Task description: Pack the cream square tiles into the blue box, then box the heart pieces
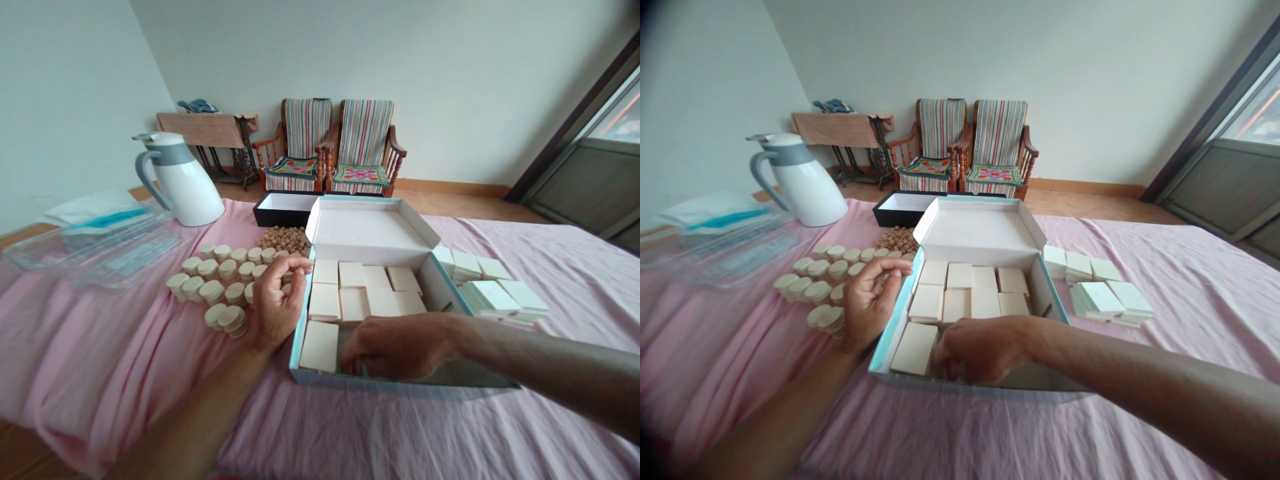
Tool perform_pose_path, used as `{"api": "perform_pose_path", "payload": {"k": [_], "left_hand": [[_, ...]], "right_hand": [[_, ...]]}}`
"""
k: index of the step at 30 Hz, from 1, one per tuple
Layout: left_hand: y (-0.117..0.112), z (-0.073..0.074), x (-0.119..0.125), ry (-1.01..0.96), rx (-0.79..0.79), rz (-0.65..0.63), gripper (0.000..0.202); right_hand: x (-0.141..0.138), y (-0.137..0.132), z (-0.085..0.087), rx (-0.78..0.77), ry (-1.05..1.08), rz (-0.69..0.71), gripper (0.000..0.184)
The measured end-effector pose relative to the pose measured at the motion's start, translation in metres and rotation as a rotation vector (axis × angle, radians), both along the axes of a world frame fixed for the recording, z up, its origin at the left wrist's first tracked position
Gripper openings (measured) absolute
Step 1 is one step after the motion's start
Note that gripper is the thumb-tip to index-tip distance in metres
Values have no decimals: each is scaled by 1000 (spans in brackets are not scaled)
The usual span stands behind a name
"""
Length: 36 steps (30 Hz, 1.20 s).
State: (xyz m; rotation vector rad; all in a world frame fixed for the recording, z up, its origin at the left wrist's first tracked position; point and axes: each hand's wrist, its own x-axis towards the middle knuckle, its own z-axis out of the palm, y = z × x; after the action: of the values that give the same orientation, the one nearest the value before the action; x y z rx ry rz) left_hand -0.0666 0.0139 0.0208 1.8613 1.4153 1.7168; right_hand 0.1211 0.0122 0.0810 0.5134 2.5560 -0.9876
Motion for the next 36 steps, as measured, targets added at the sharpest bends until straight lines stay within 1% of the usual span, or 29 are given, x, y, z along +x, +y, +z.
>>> {"api": "perform_pose_path", "payload": {"k": [3, 6, 8, 11, 13, 14, 17, 21, 23, 25, 27, 29, 31, 33, 35, 36], "left_hand": [[0, 0, 0, -1, 7, -1, 13], [0, 1, 0, -1, 8, -2, 13], [0, 1, 0, 0, 7, 0, 13], [-1, 3, 1, 10, 13, 14, 14], [-1, 4, 2, 25, 15, 21, 14], [-1, 5, 2, 29, 17, 24, 14], [-2, 5, 2, 22, 22, 25, 14], [-1, 3, 1, 26, 10, 19, 14], [-1, 2, 0, 33, 5, 24, 14], [0, 1, 0, 32, 7, 29, 14], [0, 1, -1, 37, 12, 36, 14], [2, 1, -3, 40, 17, 37, 15], [4, 0, -5, 22, 26, 36, 15], [8, -1, -7, -10, 30, 45, 14], [11, -4, -9, -31, 15, 55, 15], [13, -6, -11, -38, 14, 64, 15]], "right_hand": [[-4, -1, 1, -21, 18, 20, 39], [-4, -1, 3, 46, -4, 2, 40], [-1, -1, 3, 136, 11, -78, 38], [3, -2, 2, 306, 128, -248, 33], [3, -5, -2, 393, 219, -305, 33], [2, -6, -4, 420, 248, -311, 35], [-3, -8, -11, 435, 268, -303, 38], [-10, -7, -18, 448, 266, -324, 33], [-10, -8, -18, 442, 285, -320, 31], [-6, -10, -13, 437, 325, -314, 30], [5, -11, -4, 457, 383, -345, 31], [22, -8, 8, 527, 457, -428, 32], [46, -2, 20, 622, 491, -546, 31], [75, 7, 29, 705, 462, -688, 29], [104, 16, 33, 752, 402, -841, 29], [119, 19, 32, 758, 362, -902, 30]]}}
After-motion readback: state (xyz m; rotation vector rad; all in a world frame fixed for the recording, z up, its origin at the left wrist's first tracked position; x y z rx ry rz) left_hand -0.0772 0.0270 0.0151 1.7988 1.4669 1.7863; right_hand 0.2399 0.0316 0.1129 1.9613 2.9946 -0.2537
